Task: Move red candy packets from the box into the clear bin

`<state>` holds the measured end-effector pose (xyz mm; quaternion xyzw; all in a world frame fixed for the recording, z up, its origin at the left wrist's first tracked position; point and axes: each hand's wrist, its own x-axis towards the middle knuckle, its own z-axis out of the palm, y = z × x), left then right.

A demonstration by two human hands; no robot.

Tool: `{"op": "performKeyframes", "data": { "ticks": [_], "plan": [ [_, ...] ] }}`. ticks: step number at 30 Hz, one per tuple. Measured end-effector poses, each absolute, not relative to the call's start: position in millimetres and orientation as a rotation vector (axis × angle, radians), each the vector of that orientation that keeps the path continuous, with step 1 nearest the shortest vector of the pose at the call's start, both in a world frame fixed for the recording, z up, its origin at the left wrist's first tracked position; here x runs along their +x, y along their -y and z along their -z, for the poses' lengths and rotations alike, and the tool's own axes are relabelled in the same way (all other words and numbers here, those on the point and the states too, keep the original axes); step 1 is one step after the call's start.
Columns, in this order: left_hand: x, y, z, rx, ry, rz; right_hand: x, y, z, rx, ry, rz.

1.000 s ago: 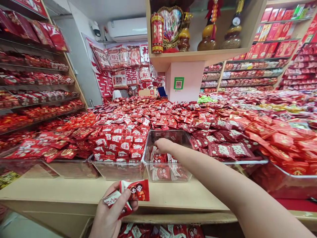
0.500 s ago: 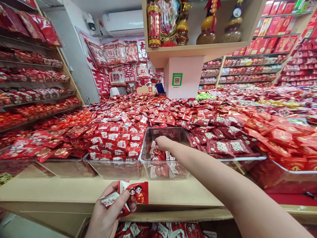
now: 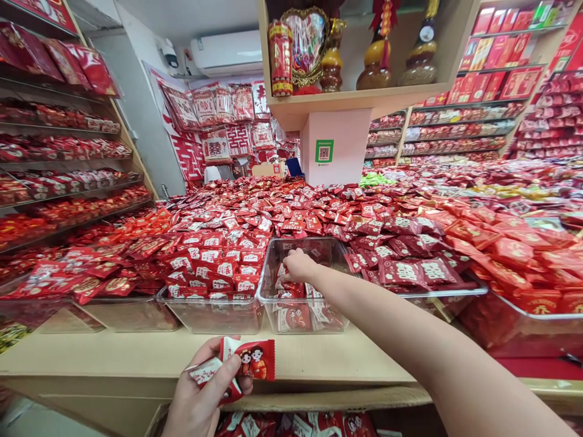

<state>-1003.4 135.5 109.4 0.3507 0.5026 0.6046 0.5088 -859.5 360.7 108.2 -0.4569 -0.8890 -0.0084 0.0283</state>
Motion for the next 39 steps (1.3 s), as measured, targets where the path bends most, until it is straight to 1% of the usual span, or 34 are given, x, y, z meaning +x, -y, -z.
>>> {"op": "performKeyframes", "data": {
  "ticks": [7, 14, 19, 22, 32, 39],
  "plan": [
    [-1002, -135, -112, 0.870, -1.195, -1.443, -860, -362, -107, -1.384, 2.802, -0.110],
    [-1005, -136, -109, 0.871, -1.181, -1.428, -859, -358, -115, -1.263, 2.737, -0.135],
    [-1004, -136, -110, 0.873, -1.187, -1.431, -860, -351, -119, -1.127, 2.846, -0.432],
    [-1003, -137, -111, 0.874, -1.193, -1.426, -860, -350, -118, -1.122, 2.908, -0.567],
    [-1000, -135, -113, 0.863, -1.208, -1.447, -853, -355, -117, -1.267, 2.982, -0.721],
    [-1001, -135, -113, 0.875, -1.196, -1.441, -851, -354, -123, -1.309, 2.991, -0.625]
  ]
}}
